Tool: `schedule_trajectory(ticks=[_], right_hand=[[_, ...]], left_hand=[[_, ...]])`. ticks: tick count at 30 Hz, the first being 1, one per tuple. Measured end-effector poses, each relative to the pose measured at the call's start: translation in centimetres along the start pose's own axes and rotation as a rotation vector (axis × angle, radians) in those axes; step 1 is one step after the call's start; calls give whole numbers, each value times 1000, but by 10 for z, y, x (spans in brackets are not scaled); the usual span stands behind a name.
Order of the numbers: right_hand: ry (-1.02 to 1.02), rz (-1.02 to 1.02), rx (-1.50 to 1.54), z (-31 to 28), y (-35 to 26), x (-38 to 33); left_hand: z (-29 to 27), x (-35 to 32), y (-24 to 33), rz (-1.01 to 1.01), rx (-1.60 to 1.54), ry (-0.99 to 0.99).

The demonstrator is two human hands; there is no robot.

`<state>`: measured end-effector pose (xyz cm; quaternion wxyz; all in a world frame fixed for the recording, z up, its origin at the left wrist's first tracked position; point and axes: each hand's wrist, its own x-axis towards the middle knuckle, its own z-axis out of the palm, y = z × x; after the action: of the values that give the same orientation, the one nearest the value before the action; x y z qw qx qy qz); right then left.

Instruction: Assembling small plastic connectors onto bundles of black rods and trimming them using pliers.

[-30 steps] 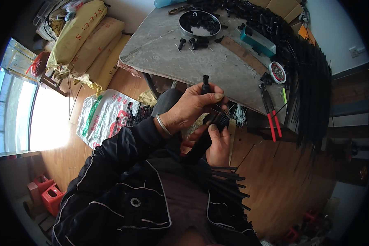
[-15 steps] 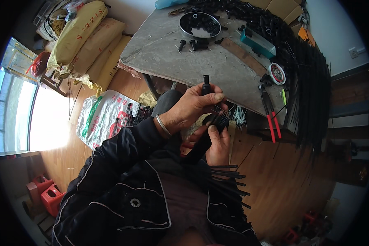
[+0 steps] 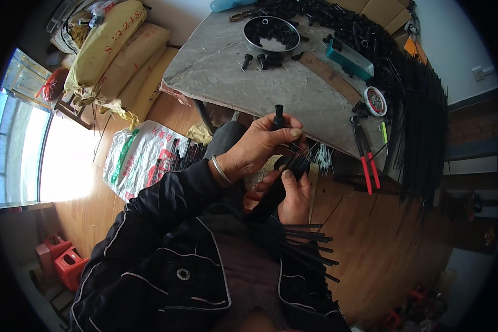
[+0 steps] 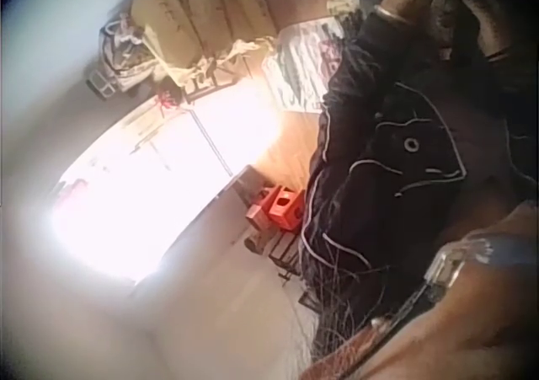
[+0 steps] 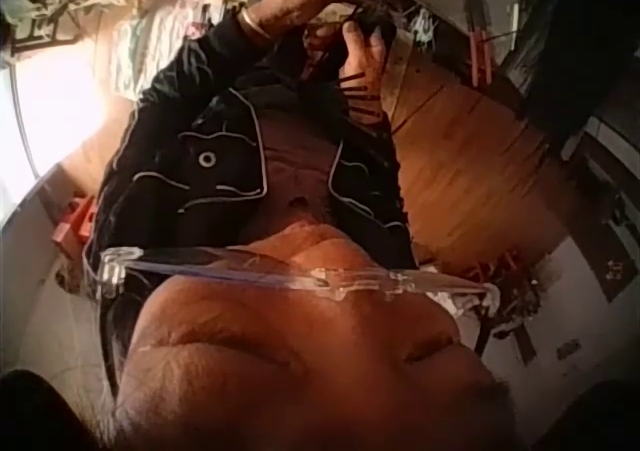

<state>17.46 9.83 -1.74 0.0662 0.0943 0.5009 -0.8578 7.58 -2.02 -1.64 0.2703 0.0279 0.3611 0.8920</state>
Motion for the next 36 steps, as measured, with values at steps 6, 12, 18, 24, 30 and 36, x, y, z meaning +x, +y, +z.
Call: schedule_trajectory(ticks=[6,12,18,24,30,36], right_hand=[[12,6,20,1,-1,0],[12,8,2,-2,1,0],[19,-5,15,1,1,0],[17,-18,19,0,3,3],[-34,-36,-12,3,1,0],[-21,-44,-1,4,0,0]], left_hand=[[1,0,1,12,42,4],[1,0,2,17,60,-13],[5,-3,7,38,114,-17],[1,-2,12,44,163,-5],[2,1,10,44,130,-30],[5,1,10,103,185,-34]])
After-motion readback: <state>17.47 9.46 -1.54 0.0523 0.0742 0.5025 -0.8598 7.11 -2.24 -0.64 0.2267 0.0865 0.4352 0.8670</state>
